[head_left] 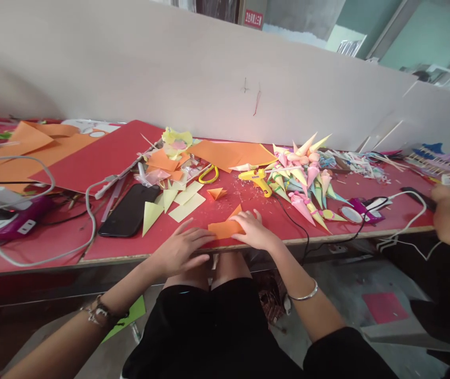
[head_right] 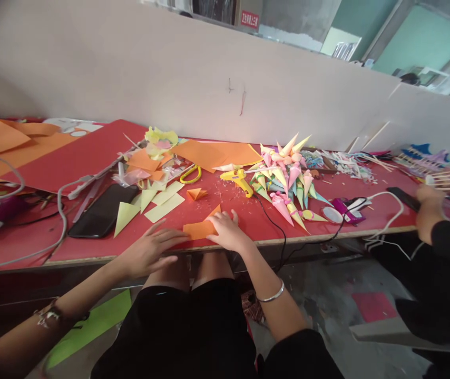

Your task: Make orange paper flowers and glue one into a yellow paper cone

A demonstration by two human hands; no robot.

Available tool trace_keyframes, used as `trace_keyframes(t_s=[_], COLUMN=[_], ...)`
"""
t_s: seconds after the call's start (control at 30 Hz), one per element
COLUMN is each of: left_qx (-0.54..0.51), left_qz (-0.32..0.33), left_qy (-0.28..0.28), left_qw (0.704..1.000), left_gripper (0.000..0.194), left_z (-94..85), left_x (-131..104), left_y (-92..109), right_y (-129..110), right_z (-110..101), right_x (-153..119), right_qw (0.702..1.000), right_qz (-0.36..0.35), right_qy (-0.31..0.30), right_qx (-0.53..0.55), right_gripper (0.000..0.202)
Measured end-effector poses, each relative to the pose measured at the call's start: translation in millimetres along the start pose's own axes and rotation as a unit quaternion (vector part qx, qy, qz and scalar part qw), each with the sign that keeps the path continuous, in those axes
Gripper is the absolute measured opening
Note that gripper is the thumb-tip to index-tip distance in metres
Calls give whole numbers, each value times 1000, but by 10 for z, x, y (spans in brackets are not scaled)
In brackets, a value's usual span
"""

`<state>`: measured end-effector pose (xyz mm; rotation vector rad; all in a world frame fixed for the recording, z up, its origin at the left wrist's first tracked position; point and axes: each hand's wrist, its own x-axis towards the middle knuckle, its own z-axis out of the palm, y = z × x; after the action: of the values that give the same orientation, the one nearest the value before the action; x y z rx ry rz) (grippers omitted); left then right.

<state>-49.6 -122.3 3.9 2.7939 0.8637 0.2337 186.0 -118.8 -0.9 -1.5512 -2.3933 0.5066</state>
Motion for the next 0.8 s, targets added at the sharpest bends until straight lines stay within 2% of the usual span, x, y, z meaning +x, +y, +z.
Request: trace_keyframes(t_s=[0.13, 0.23, 0.33, 0.4, 0.5, 0.63, 0.8], left_qx=[-11, -25, -38, -9, 34, 66, 100], left_qz=[-47, -55, -41, -73, -115, -136, -187], left_qy=[107, 148, 113, 81, 57, 57, 54], left_qw=[993, 987, 992, 994, 991, 987, 976], left_gripper=[38, 36, 35, 33, 32, 30, 32], left_z=[-118, -112, 14, 123, 230, 237, 234], left_x=[139, 301, 469, 557, 633, 673, 732], left_y=[48, 82, 94, 98, 121, 185, 269], right_y=[-15, -35, 6, 87, 249, 362, 268], right_z=[-94, -178, -205, -186, -127, -41, 20], right_x=[31, 21, 32, 60, 118, 170, 166], right_qw=[999, 998, 995, 992, 983, 961, 949], right_qz=[-28, -38, -22, -2, 38, 97, 143], right_qy=[-17, 27, 94, 121, 127, 126, 170], right_qx=[35, 31, 22, 42, 127, 225, 222], right_gripper=[18, 18, 22, 23, 26, 26, 20])
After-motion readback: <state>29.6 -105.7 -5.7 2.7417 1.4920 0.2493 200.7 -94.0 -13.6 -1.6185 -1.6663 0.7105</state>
